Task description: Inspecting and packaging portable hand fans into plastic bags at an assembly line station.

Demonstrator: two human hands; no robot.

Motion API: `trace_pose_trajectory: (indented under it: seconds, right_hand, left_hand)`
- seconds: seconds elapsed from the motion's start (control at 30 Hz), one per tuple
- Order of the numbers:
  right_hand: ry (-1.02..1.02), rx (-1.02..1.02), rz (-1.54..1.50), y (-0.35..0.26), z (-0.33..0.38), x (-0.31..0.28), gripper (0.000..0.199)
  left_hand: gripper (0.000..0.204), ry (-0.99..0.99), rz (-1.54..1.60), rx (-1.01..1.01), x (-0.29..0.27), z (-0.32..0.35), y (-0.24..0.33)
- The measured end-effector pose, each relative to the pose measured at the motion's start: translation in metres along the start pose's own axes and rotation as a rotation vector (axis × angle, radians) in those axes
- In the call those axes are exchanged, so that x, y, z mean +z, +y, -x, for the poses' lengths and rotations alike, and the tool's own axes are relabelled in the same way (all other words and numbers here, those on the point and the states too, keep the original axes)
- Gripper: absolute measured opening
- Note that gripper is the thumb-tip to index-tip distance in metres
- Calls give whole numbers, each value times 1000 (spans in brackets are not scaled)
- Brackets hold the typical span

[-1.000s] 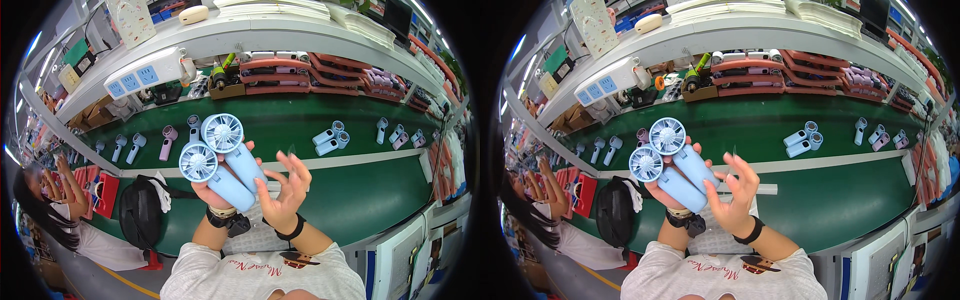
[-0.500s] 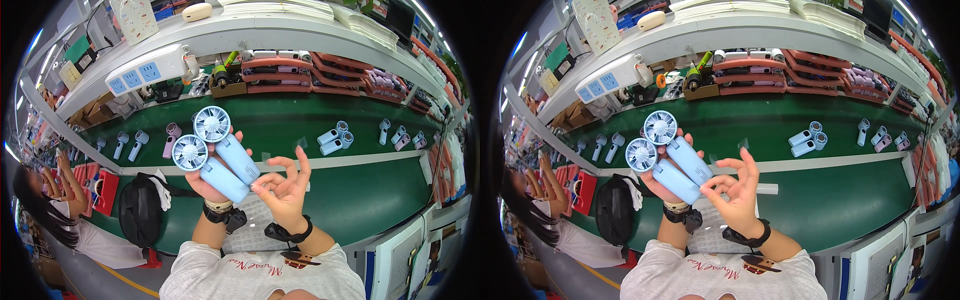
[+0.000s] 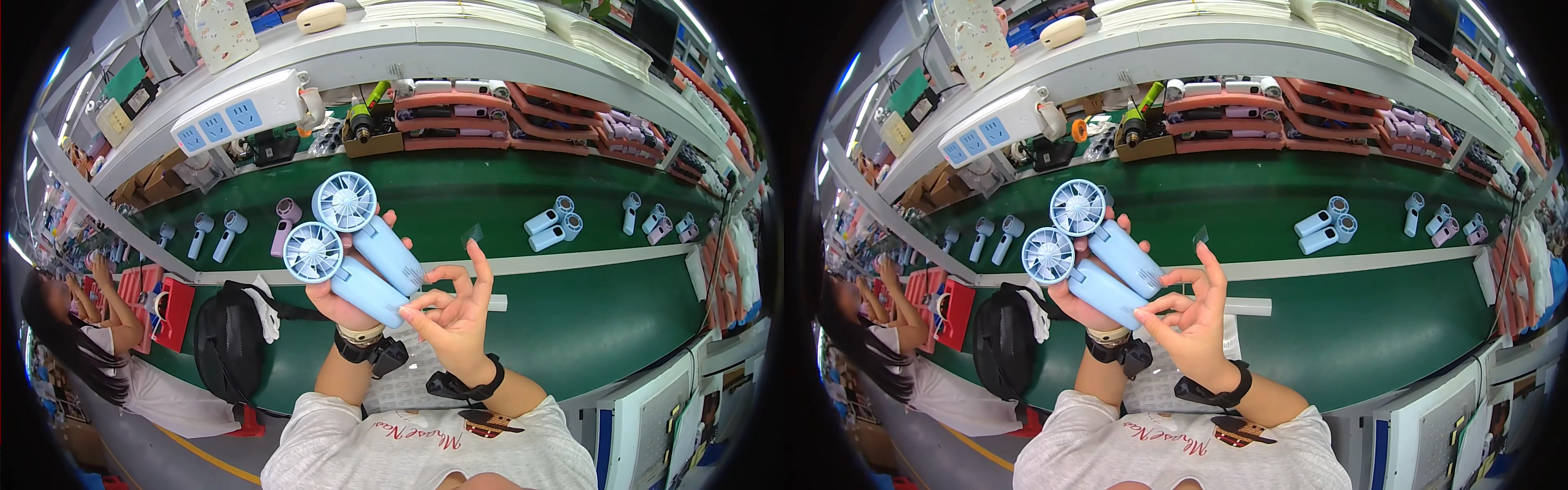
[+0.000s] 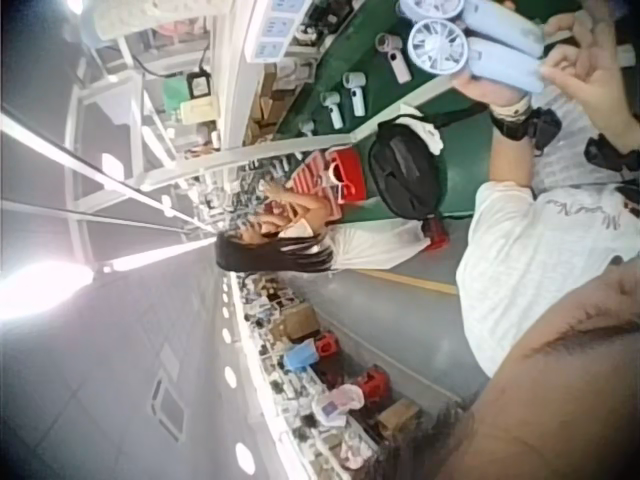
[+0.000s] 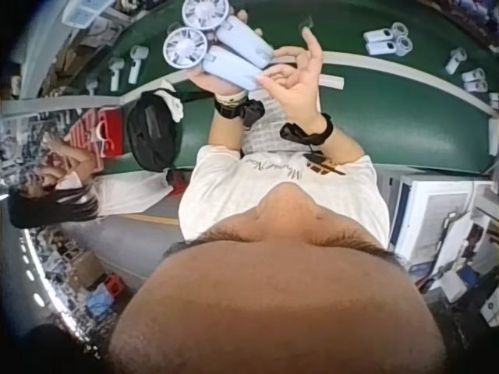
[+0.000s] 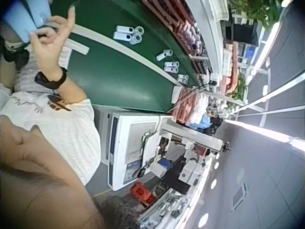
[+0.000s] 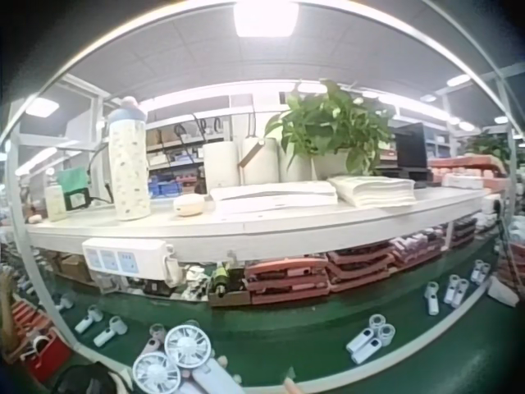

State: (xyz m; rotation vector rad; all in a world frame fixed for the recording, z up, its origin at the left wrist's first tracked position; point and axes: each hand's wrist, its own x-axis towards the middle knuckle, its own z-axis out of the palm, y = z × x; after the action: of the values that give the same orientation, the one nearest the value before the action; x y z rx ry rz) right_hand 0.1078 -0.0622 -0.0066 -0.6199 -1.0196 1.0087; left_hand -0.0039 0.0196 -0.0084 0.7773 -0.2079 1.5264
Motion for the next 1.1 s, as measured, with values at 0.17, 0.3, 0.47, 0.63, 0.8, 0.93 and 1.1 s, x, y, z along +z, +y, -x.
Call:
trace_pose_trajectory:
  seconds: [0.17, 0.3, 0.47, 0.63, 0.8, 0.93, 1.1]
  right_hand:
    - [20, -23, 24, 3, 2, 0, 98]
    - [-21, -228, 229, 11, 4, -2, 96]
    - [-40, -544, 521, 28, 5, -6, 95]
    - [22, -705, 672, 33, -1, -13, 93]
    - [21, -688, 626, 22, -10, -23, 91]
    - [31, -703, 545, 5, -19, -35, 88]
    - [-7, -720, 510, -6, -21, -45, 81]
  left_hand:
    - [50, 25, -17, 15, -1, 1, -2]
    - [50, 17, -20, 16, -1, 2, -3]
    - [51, 5, -7, -29, 0, 5, -9]
    - [38, 15, 88, -139, 7, 9, -14]
    - [42, -8, 145, -211, 2, -2, -22]
    - [54, -159, 32, -574, -44, -22, -33]
    - [53, -562, -1275, -656, -114, -55, -81]
